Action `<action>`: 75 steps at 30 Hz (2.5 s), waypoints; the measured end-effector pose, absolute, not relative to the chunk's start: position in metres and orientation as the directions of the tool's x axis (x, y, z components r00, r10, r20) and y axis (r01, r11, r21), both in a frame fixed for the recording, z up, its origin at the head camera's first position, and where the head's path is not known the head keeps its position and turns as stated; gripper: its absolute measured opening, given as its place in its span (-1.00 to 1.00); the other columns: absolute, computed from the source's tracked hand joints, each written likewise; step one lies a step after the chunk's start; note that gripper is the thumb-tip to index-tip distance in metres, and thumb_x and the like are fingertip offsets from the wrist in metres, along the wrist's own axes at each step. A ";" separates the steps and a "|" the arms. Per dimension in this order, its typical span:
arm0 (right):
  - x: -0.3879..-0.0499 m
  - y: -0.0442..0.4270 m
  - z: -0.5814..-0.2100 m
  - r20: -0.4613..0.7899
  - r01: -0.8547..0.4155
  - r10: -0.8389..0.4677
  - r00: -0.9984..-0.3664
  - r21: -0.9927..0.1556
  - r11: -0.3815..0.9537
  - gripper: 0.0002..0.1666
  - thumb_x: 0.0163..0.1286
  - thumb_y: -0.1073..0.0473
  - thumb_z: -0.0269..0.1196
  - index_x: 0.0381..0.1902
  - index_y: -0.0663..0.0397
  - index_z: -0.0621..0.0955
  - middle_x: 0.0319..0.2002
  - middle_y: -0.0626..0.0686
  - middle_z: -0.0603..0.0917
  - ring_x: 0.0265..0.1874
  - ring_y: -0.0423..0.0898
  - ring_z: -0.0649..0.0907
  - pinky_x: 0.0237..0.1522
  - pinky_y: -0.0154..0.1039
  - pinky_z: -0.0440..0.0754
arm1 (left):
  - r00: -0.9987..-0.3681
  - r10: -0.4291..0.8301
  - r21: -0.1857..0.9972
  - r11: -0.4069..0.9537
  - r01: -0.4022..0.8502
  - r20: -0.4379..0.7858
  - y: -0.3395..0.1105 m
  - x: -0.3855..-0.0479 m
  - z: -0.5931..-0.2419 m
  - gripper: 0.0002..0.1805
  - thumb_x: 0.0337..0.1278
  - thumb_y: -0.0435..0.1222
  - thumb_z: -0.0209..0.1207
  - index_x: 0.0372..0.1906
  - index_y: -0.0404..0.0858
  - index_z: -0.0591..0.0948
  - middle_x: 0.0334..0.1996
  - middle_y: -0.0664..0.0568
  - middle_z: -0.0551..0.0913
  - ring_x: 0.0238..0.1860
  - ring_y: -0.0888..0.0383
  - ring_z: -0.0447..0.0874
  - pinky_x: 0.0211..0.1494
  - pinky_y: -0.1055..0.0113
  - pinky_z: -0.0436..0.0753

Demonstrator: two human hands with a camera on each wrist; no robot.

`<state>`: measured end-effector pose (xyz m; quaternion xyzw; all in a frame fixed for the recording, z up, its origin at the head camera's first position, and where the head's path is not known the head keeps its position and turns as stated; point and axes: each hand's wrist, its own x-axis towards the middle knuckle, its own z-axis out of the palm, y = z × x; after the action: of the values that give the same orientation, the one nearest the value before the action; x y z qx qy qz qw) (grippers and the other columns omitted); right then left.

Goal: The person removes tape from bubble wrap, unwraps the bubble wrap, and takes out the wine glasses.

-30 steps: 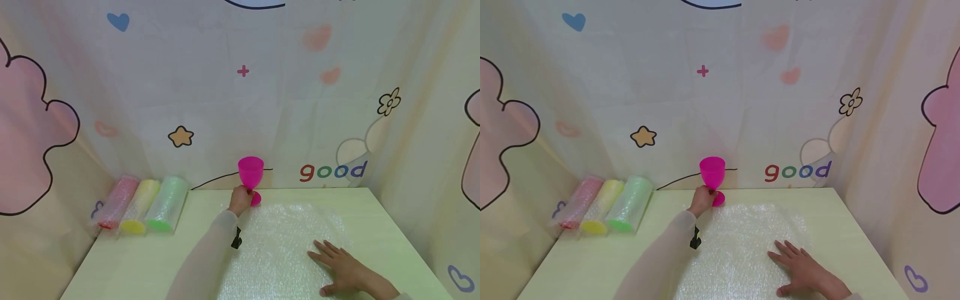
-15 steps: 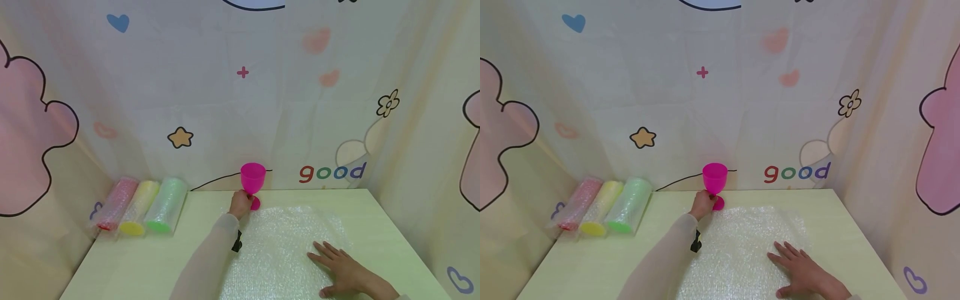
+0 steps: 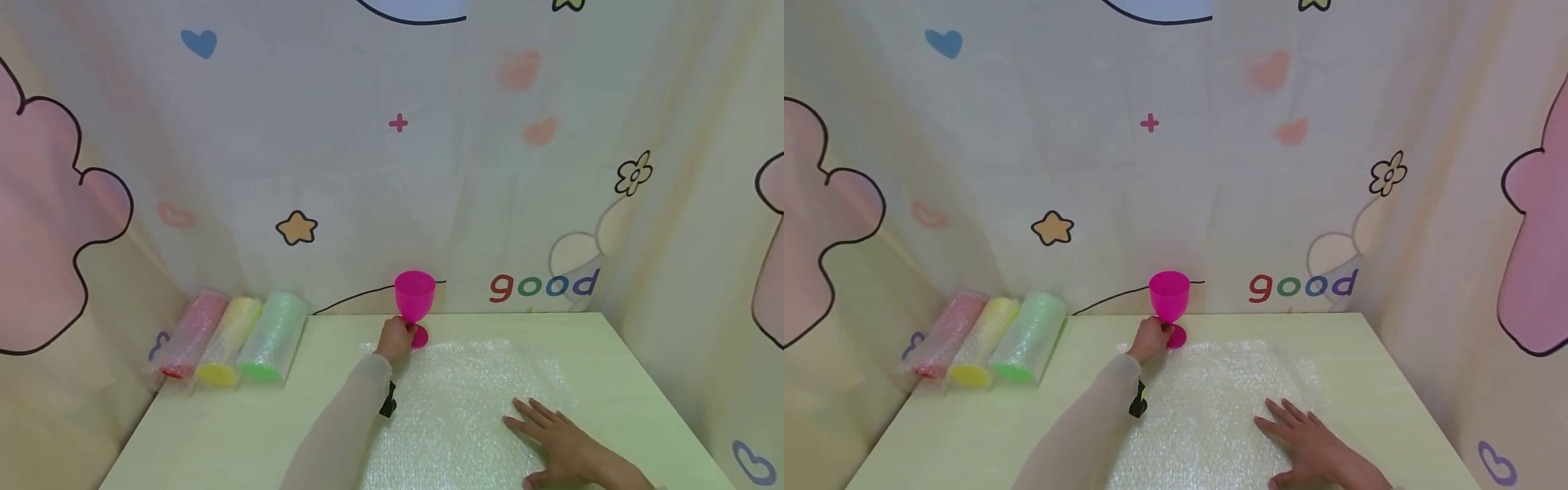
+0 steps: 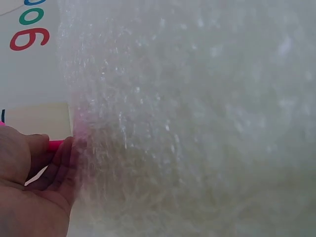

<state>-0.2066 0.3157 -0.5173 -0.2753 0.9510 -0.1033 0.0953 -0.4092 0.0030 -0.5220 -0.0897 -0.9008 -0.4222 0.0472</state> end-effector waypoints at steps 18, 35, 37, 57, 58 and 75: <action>-0.198 0.308 -0.531 -0.191 -0.476 -0.537 -0.822 -0.289 0.831 0.19 -0.08 -0.48 0.36 0.48 -0.21 0.29 0.51 0.25 0.20 0.44 0.41 0.18 0.17 0.59 0.24 | -0.969 0.179 0.748 0.617 0.245 0.170 -0.014 -0.394 -0.536 -0.81 0.21 -0.44 0.07 -0.35 -0.44 0.68 -0.49 -0.13 0.70 -0.50 0.11 0.50 -0.39 0.34 0.55; -0.195 0.311 -0.522 -0.153 -0.453 -0.489 -0.859 -0.219 0.864 0.23 -0.10 -0.57 0.30 0.46 -0.11 0.32 0.50 0.21 0.24 0.45 0.37 0.20 0.17 0.61 0.17 | -0.972 0.174 0.785 0.576 0.229 0.157 -0.064 -0.347 -0.481 -0.64 0.33 -0.26 0.07 0.13 -0.31 0.59 -0.05 -0.09 0.73 -0.03 0.03 0.73 0.05 0.16 0.69; -0.196 0.310 -0.516 -0.099 -0.475 -0.500 -0.860 -0.201 0.857 0.21 -0.06 -0.59 0.26 0.45 -0.08 0.33 0.49 0.21 0.26 0.44 0.37 0.22 0.17 0.60 0.20 | -0.963 0.190 0.777 0.570 0.266 0.190 -0.072 -0.343 -0.472 -0.63 0.34 -0.25 0.08 0.15 -0.31 0.58 -0.02 -0.11 0.72 -0.01 0.00 0.73 0.07 0.13 0.68; -0.190 0.285 -0.494 0.028 -0.515 -0.526 -0.850 -0.252 0.819 0.06 0.09 -0.52 0.25 0.46 -0.18 0.33 0.50 0.17 0.25 0.45 0.30 0.25 0.26 0.54 0.15 | -0.929 0.128 0.460 0.840 0.288 0.347 -0.153 -0.304 -0.448 -0.46 0.31 -0.13 0.13 0.33 -0.23 0.45 0.28 -0.17 0.52 0.22 -0.19 0.55 0.12 -0.11 0.60; -0.189 0.284 -0.494 0.034 -0.519 -0.528 -0.848 -0.249 0.818 0.06 0.09 -0.52 0.24 0.46 -0.18 0.33 0.50 0.16 0.25 0.45 0.29 0.25 0.26 0.53 0.16 | -0.929 0.122 0.447 0.850 0.280 0.350 -0.159 -0.304 -0.449 -0.46 0.30 -0.12 0.13 0.33 -0.23 0.44 0.28 -0.18 0.51 0.22 -0.19 0.54 0.10 -0.12 0.60; -0.193 0.307 -0.491 -0.068 -0.485 -0.515 -0.855 -0.252 0.838 0.14 -0.08 -0.39 0.44 0.43 -0.09 0.35 0.46 0.28 0.28 0.36 0.39 0.34 0.15 0.45 0.41 | -0.975 0.019 0.367 0.925 0.101 0.221 -0.241 -0.311 -0.471 -0.20 0.25 -0.09 0.18 0.47 -0.36 0.18 0.41 -0.45 0.20 0.38 -0.42 0.20 0.22 -0.36 0.40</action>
<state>-0.1933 0.3070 -0.4905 -0.2613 0.9563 -0.1133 0.0667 -0.3112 -0.2413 -0.4713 -0.0306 -0.9751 -0.1915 0.1073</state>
